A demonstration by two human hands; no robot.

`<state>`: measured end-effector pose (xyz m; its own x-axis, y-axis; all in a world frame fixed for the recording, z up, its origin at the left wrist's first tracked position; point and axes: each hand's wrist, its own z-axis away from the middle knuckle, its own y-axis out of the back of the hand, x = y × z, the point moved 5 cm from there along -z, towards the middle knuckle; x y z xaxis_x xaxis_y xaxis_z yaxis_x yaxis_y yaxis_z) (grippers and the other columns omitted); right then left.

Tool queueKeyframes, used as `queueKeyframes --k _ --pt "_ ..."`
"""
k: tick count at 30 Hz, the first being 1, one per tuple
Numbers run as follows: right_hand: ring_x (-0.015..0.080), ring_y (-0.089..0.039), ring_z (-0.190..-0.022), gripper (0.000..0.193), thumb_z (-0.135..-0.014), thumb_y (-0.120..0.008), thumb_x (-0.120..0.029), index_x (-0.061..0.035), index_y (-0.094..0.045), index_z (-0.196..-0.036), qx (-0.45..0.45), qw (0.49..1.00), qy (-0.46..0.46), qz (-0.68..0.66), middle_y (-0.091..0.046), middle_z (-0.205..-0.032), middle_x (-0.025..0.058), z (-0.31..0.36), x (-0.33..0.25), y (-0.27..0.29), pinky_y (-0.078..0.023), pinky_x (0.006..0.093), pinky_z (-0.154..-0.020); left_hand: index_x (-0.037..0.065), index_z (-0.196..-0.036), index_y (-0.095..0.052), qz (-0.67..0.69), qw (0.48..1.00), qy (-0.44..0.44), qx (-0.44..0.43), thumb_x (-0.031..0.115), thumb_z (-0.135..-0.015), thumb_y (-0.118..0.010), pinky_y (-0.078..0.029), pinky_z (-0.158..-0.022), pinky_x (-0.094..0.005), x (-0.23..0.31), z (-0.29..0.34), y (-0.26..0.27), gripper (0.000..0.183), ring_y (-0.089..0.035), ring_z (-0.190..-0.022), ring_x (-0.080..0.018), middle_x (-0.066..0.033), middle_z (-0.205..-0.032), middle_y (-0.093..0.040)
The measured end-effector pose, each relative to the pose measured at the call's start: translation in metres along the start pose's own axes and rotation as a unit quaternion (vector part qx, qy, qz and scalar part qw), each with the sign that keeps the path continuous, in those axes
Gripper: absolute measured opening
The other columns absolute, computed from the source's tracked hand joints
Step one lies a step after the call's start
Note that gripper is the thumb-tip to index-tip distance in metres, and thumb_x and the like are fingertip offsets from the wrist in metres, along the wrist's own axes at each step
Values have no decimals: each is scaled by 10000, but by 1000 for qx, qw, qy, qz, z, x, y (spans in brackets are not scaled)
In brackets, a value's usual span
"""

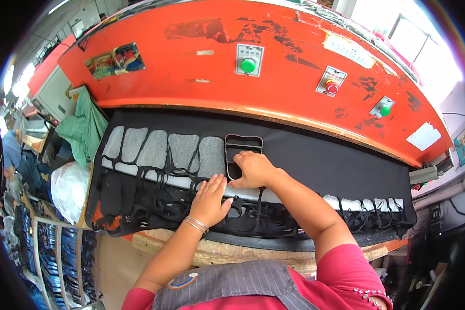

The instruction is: Cutting shoe upper components from a sheet of material using a die and an industrial press machine.

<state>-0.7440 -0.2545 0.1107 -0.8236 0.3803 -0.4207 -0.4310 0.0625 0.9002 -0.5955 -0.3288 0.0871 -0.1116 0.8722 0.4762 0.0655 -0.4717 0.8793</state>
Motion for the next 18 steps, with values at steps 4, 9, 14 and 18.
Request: queueKeyframes --k 4,9,14,18 --pt "210 -578 -792 509 -674 -745 -363 18 -584 -973 57 965 -38 -252 -603 -859 132 24 4 64 -477 342 -725 -37 -1370 -377 21 1000 6 -13 358 -841 -610 -213 -1125 -479 7 -2 1 700 -293 -1380 -311 -195 -1442 -373" --pt "94 -496 -805 417 -745 -716 -309 -44 -550 -1021 78 893 -94 -433 -545 -860 12 52 -9 87 -426 258 -701 -92 -1392 -294 83 992 9 99 533 -788 -633 -111 -1150 -472 25 -4 16 933 -189 -1409 -382 -292 -1462 -276" --pt "125 -503 -870 492 -740 -692 -395 -50 -565 -1065 135 857 -161 -471 -555 -925 23 75 -5 35 -413 277 -789 -72 -1260 -451 123 972 177 97 539 -760 -667 -365 -953 -491 -9 -55 26 819 -516 -1143 -380 -240 -1203 -557" --pt "147 -517 -882 506 -723 -677 -353 -29 -574 -1098 198 871 -163 -418 -565 -948 42 80 -5 29 -423 289 -787 -3 -1162 -530 36 975 216 -36 373 -710 -738 -427 -859 -485 -15 -96 7 623 -637 -997 -344 -198 -1055 -656"
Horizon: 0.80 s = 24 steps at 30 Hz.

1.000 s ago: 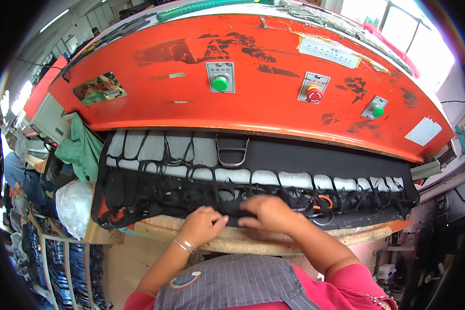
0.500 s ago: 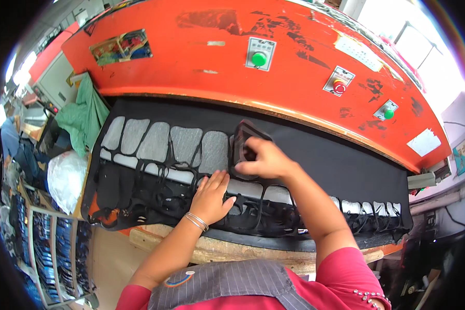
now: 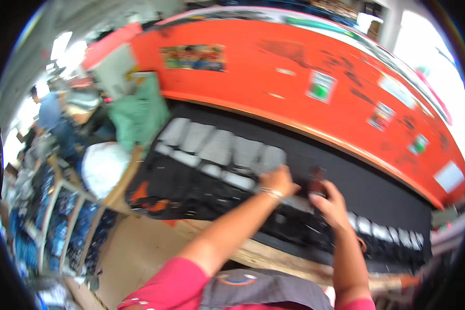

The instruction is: Cutting shoe upper components from a sheet of material using a die and an industrial press machine.

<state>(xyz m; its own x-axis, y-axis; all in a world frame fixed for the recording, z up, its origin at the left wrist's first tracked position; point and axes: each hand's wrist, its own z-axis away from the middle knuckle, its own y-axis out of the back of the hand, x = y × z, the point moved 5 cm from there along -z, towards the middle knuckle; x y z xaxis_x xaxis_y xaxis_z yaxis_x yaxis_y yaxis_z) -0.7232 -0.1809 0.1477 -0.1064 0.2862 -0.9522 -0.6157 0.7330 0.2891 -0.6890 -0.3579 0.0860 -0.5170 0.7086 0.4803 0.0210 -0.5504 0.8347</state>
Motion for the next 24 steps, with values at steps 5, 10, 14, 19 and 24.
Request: queueKeyframes --k 5,10,14,19,24 --pt "117 -486 -884 450 -799 -606 -288 0 -540 -1138 72 994 33 -76 -541 -962 10 -5 40 38 -393 257 -782 84 -1162 -492 105 994 -25 26 226 -789 -668 -387 -884 -483 19 -30 -33 436 -624 -1022 -297 -123 -1051 -662" --pt "150 -501 -1047 619 -847 -596 -297 55 -414 -1323 66 977 45 -198 -533 -1170 68 -14 64 42 -379 280 -927 94 -965 -607 170 974 -77 129 195 -823 -635 -415 -841 -472 12 -35 -32 177 -627 -971 -304 -87 -991 -662" --pt "154 -500 -1010 650 -814 -620 -323 34 -425 -1322 80 980 66 -167 -541 -1121 42 -18 75 39 -377 289 -912 99 -865 -622 206 949 -112 209 161 -832 -611 -434 -808 -460 16 -30 -21 71 -599 -917 -308 -83 -915 -629" --pt "170 -497 -1052 666 -793 -626 -319 31 -426 -1323 7 993 64 -97 -536 -1169 54 -19 67 34 -357 295 -949 89 -774 -594 267 876 -293 277 135 -801 -624 -440 -778 -426 32 -12 -15 61 -566 -841 -321 -110 -781 -596" --pt "162 -508 -1069 697 -816 -596 -336 37 -390 -1368 83 986 75 -123 -538 -1198 79 -20 73 42 -372 292 -951 7 -847 -547 355 892 -217 175 123 -868 -581 -461 -666 -444 19 -2 -31 123 -599 -790 -396 -203 -787 -610"
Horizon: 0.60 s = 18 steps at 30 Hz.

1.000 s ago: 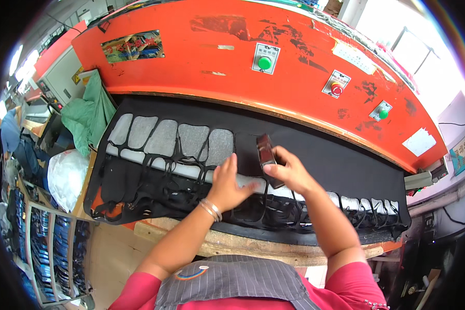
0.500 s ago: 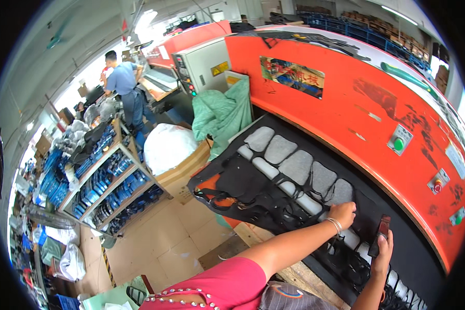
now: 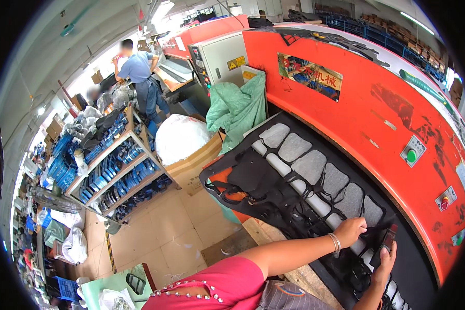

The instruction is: Cutting shoe upper components from a sheet of material using a die and an industrial press machine.

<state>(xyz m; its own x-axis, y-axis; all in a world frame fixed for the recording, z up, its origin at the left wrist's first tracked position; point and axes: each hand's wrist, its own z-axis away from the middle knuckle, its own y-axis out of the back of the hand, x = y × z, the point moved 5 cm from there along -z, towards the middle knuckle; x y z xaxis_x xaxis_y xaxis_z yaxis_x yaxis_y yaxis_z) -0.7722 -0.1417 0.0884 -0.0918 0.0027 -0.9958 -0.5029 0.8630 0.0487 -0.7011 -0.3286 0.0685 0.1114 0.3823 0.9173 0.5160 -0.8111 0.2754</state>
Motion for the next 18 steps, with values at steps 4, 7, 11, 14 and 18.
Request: queueKeyframes --k 4,7,11,14,18 --pt "178 -523 -1088 651 -859 -578 -296 22 -366 -1386 -24 994 -19 -107 -540 -1217 96 2 -14 3 -384 302 -961 6 -868 -543 43 994 -9 101 147 -898 -562 -465 -675 -440 27 -9 41 146 -605 -815 -406 -219 -822 -618" --pt "165 -534 -1077 613 -886 -542 -291 11 -370 -1390 -72 992 -29 -103 -547 -1212 85 1 -23 -5 -401 300 -943 0 -883 -596 -53 998 12 -43 156 -829 -615 -492 -710 -400 21 -23 66 166 -631 -819 -356 -197 -827 -640" --pt "179 -529 -1123 545 -913 -487 -287 8 -397 -1363 -59 974 -18 -220 -541 -1234 87 24 -39 -32 -393 303 -970 9 -650 -655 -171 966 29 -191 144 -662 -630 -504 -651 -408 57 -18 99 138 -640 -682 -348 -202 -662 -628" --pt "199 -524 -1142 625 -873 -529 -342 16 -385 -1365 -113 971 -13 -208 -530 -1249 110 42 -59 -66 -388 325 -986 11 -577 -639 -223 939 -36 -257 155 -659 -581 -503 -628 -409 74 -6 89 175 -630 -629 -351 -223 -621 -606" --pt "203 -556 -1063 666 -841 -548 -423 15 -418 -1324 -143 971 0 -191 -555 -1181 110 51 -71 -106 -421 327 -933 2 -681 -636 8 951 87 -298 239 -791 -548 -509 -581 -359 76 12 70 276 -607 -568 -235 -118 -630 -625"
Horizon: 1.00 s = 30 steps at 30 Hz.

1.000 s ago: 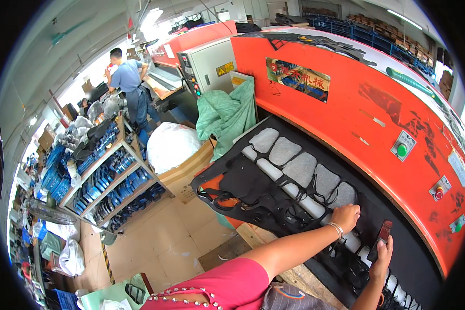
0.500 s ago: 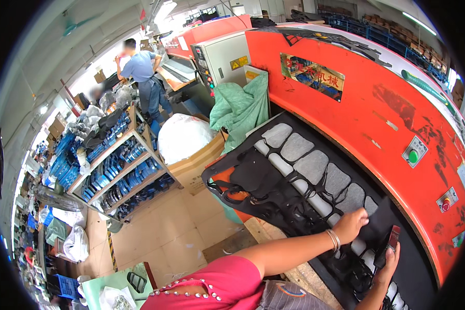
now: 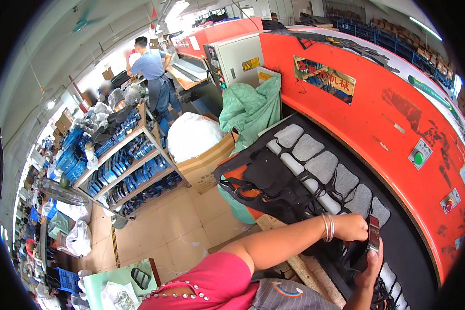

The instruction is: Cutting shoe upper components from a sheet of material using a die and an industrial press machine.

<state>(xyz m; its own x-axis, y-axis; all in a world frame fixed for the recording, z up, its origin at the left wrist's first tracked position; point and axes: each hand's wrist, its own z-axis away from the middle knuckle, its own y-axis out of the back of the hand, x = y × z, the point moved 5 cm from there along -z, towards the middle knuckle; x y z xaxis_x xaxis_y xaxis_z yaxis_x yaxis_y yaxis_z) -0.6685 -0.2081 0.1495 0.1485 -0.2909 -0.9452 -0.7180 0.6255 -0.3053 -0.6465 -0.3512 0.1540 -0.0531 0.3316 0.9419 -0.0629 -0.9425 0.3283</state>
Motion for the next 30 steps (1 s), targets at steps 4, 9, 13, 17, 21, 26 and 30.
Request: queueKeyframes --k 4,9,13,17,21,26,30 --pt "214 -609 -925 540 -881 -496 -436 -9 -506 -1211 26 995 -15 -90 -615 -1041 110 3 5 -12 -484 343 -828 30 -1018 -562 324 945 -9 36 502 -891 -549 -495 -760 -310 -10 31 -23 489 -563 -901 -135 -75 -1020 -547" --pt "260 -638 -882 470 -905 -444 -473 -45 -543 -1071 46 985 -57 -154 -642 -1013 159 8 11 9 -513 333 -737 35 -1420 -261 8 930 -234 283 613 -745 -688 -322 -1056 -413 6 80 -51 986 -292 -1325 -271 -163 -1429 -279" --pt "282 -648 -956 459 -910 -440 -503 -82 -562 -1049 -19 976 -70 -204 -587 -1209 245 9 -3 -31 -505 278 -580 -6 -1120 -586 243 882 -47 402 422 -945 -531 -485 -801 -354 -40 79 -46 465 -650 -861 -300 -156 -879 -668" --pt "241 -660 -837 410 -927 -460 -454 -83 -543 -1083 0 992 -49 -112 -635 -1107 186 -1 -7 -1 -502 288 -581 -32 -1143 -545 219 843 89 484 340 -926 -590 -467 -836 -375 -61 104 26 433 -613 -924 -254 -159 -1023 -654" --pt "195 -619 -907 287 -947 -547 -314 -64 -540 -1089 272 949 4 -162 -623 -1049 109 -24 -33 49 -484 302 -771 -54 -1063 -574 194 846 49 495 247 -860 -683 -503 -722 -285 -83 169 154 379 -610 -779 -160 -101 -898 -650" --pt "184 -578 -891 157 -911 -592 -205 -65 -560 -973 309 928 2 -209 -605 -946 62 -42 27 196 -457 304 -835 -95 -1145 -553 197 904 115 361 183 -864 -681 -542 -731 -290 -87 184 252 415 -663 -803 -176 -130 -980 -674" --pt "215 -559 -1027 382 -887 -619 -241 1 -554 -1175 266 955 -127 -40 -584 -1110 105 -40 40 184 -414 315 -941 -47 -1277 -512 -69 846 324 418 351 -820 -703 -452 -946 -373 -162 204 291 635 -567 -1124 -293 -220 -1248 -555"
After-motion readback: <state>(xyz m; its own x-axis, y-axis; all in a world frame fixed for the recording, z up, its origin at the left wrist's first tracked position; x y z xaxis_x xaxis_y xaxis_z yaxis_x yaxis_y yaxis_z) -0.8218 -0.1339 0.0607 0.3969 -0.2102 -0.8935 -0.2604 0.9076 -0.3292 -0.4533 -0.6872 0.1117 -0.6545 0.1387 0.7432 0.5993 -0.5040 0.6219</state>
